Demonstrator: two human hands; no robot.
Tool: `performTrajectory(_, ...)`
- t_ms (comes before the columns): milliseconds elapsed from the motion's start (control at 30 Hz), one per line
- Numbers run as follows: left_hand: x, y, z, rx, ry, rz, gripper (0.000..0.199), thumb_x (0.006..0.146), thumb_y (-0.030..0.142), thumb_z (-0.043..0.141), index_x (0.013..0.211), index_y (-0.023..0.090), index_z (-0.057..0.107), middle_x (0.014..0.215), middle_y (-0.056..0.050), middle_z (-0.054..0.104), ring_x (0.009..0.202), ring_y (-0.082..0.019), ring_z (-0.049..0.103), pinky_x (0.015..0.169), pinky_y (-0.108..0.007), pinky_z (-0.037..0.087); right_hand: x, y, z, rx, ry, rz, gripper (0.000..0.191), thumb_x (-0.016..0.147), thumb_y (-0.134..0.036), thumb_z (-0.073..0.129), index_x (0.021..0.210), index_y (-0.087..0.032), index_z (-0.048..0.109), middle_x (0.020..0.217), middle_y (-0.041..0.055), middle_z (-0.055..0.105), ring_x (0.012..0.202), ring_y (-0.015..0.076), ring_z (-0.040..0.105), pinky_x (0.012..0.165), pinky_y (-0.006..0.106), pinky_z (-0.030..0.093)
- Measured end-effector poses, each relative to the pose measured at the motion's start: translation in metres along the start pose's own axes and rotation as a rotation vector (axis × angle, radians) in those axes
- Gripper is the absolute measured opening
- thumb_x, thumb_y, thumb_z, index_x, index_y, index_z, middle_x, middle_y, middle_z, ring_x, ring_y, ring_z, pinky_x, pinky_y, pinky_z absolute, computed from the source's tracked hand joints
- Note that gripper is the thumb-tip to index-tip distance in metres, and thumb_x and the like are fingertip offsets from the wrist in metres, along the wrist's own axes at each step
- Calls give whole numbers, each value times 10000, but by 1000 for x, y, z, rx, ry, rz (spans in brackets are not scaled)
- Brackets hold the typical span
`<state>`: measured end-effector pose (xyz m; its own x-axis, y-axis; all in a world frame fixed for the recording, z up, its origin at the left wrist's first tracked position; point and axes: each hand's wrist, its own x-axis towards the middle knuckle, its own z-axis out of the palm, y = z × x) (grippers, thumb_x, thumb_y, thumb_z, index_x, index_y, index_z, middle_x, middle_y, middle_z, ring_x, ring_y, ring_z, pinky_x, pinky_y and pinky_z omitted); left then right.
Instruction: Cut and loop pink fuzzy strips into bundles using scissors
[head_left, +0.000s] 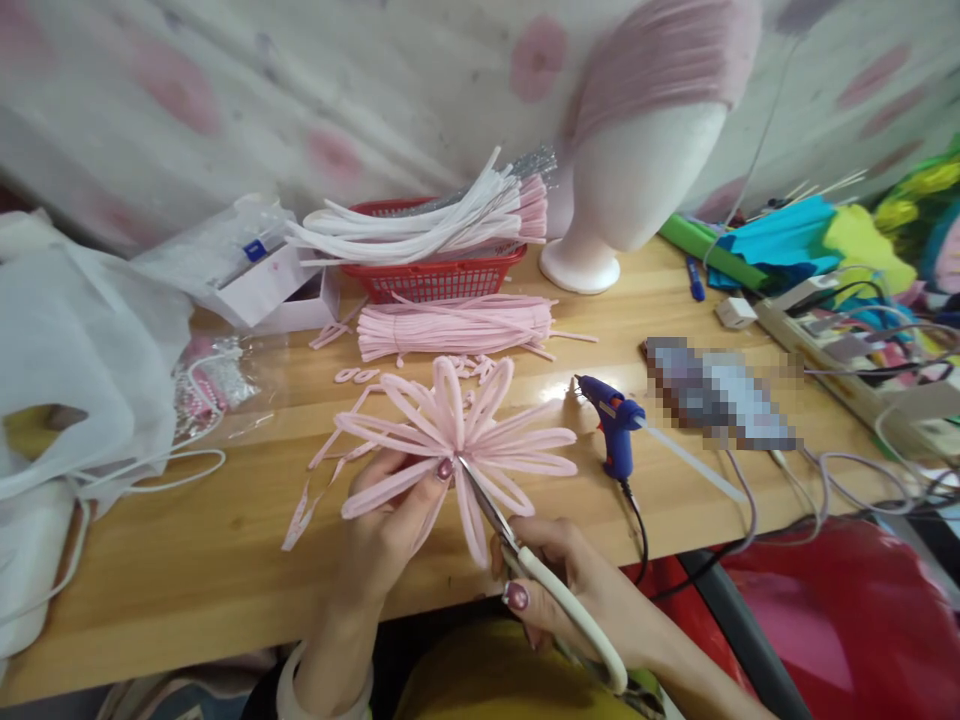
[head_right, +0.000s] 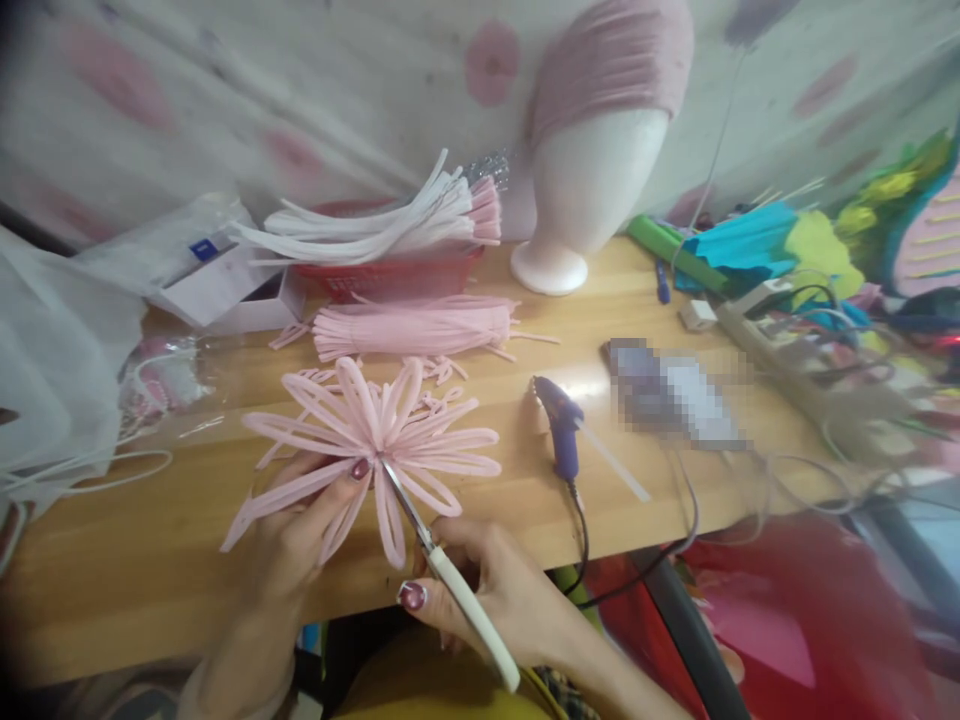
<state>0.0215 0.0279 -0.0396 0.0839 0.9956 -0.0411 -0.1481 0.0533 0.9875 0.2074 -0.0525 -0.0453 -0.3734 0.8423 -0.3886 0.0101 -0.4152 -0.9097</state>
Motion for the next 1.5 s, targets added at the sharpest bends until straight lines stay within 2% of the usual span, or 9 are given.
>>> performTrajectory(100,2,1,1,-43,50,6,77,798,293,820,821,221,834,862,-43,805,844,-206,738,821,-273,565,2,-1,-1,-35,48,-21,437,813,-571,798,827,-180,604,625,-58,527,483,90,527,429,165,411)
performTrajectory(367,-1,4,2,16,97,24,114,761,278,834,856,221,809,834,-44,797,870,-234,739,833,-305,586,11,-10,9,-179,140,-75,260,858,-303,715,684,-192,558,527,-70,479,433,78,444,394,178,286)
performTrajectory(700,2,0,3,-159,221,-61,142,699,241,855,824,202,798,818,-24,794,926,-239,758,886,-310,589,18,-7,-1,-317,164,-152,309,832,-321,716,650,-208,494,537,-83,395,467,78,321,432,210,214)
performTrajectory(933,14,5,-4,-446,481,-240,214,537,173,887,675,201,726,737,24,744,760,-133,711,758,-197,577,6,-5,-20,-872,283,-174,209,899,-382,658,857,-182,703,602,1,634,508,159,551,483,249,373)
performTrajectory(1067,17,11,-14,-515,418,-290,69,659,228,801,680,210,739,691,-12,708,625,-131,652,637,-241,600,6,8,-40,-1253,451,-291,310,943,-243,560,1198,-163,716,888,123,789,750,293,753,633,358,564)
performTrajectory(1133,17,14,-18,-543,386,-310,54,661,221,789,668,223,736,698,-20,703,592,-127,622,608,-244,605,6,9,-45,-1326,442,-337,340,955,-183,507,1225,-157,713,1019,161,787,847,328,767,704,423,601)
performTrajectory(1233,13,17,-19,-557,367,-340,86,626,214,805,637,217,720,672,-11,692,569,-108,607,577,-209,595,4,-3,-39,-1264,460,-345,258,992,-217,494,1011,-197,751,998,143,773,831,314,753,720,432,596)
performTrajectory(1367,0,17,-9,-511,379,-344,115,622,189,835,676,208,735,694,17,722,602,-106,655,576,-186,576,13,-39,-7,-866,543,-427,194,1016,-343,576,975,-217,717,821,63,740,727,218,709,616,296,543)
performTrajectory(1500,-18,16,4,-379,347,-248,176,682,180,838,837,224,767,859,17,779,932,-189,737,855,-256,586,39,-58,29,-404,531,-468,191,952,-371,661,863,-201,664,701,-1,678,559,131,606,490,217,458)
